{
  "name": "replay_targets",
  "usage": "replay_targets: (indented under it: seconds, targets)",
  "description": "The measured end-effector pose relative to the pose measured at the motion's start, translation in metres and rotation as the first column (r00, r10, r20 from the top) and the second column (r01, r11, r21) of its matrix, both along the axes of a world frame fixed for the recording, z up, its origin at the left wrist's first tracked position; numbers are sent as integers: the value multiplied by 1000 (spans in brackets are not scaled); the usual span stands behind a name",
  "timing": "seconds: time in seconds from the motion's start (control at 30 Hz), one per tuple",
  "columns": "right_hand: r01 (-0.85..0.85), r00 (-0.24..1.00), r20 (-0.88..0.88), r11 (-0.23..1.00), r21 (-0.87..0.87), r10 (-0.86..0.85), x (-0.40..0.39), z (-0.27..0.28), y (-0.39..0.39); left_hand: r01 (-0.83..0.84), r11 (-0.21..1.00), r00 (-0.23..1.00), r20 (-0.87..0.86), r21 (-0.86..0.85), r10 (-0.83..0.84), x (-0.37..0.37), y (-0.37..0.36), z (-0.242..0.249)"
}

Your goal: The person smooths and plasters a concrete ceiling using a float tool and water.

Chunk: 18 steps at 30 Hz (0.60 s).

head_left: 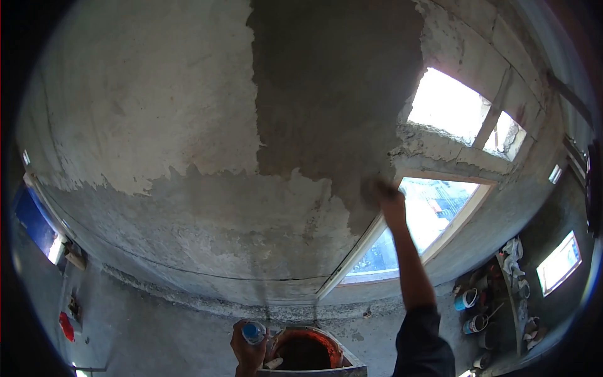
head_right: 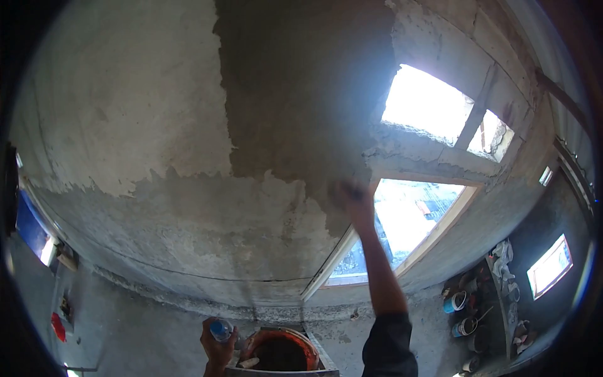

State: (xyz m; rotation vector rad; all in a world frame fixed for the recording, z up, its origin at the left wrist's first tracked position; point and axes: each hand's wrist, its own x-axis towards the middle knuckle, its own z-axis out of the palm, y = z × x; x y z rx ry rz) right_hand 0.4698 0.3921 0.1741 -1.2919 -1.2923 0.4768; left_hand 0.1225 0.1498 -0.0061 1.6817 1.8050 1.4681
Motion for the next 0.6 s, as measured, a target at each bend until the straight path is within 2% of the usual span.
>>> replay_targets:
  seconds: [0.03,0.07,0.13,0.17,0.23,0.27,0.33,0.37,0.43,0.5,0.53,0.6]
  targets:
    - [197,964,177,980,37,-200,-10,59,17,4,1000,1000,-4,3,-4,0,1,2]
    - [168,964,110,872,460,-243,-7,87,53,2,1000,1000,-14,14,-2,0,3,6]
    - [183,898,88,549,816,-430,-4,157,119,-2,999,1000,-24,34,3,3,7,11]
    - [270,753,164,527,806,-637,-9,195,127,-16,999,1000,2,38,15,4,7,12]
    - [235,704,160,439,867,-692,-26,246,147,-35,998,999,25,57,34,5,7,23]
    - [235,709,153,435,869,-689,-29,256,160,-25,999,999,44,46,23,5,2,32]
    - [122,721,323,572,811,-613,-34,264,178,-17,999,998,62,35,15,1,4,28]
    - [122,724,322,572,811,-610,-40,257,185,-38,999,997,73,9,38,-4,5,13]
    - [118,649,435,647,753,-624,-54,229,200,-57,998,994,90,-20,58,-10,4,-1]
    - [-51,507,514,571,819,-692,-63,184,208,-67,998,997,48,4,67,-11,4,-3]
    - [-52,506,513,568,821,-694,-67,171,194,-67,998,997,50,6,67,-13,3,-8]
    - [-252,469,676,648,719,-568,-71,157,168,-56,998,998,24,34,55,-18,3,-18]
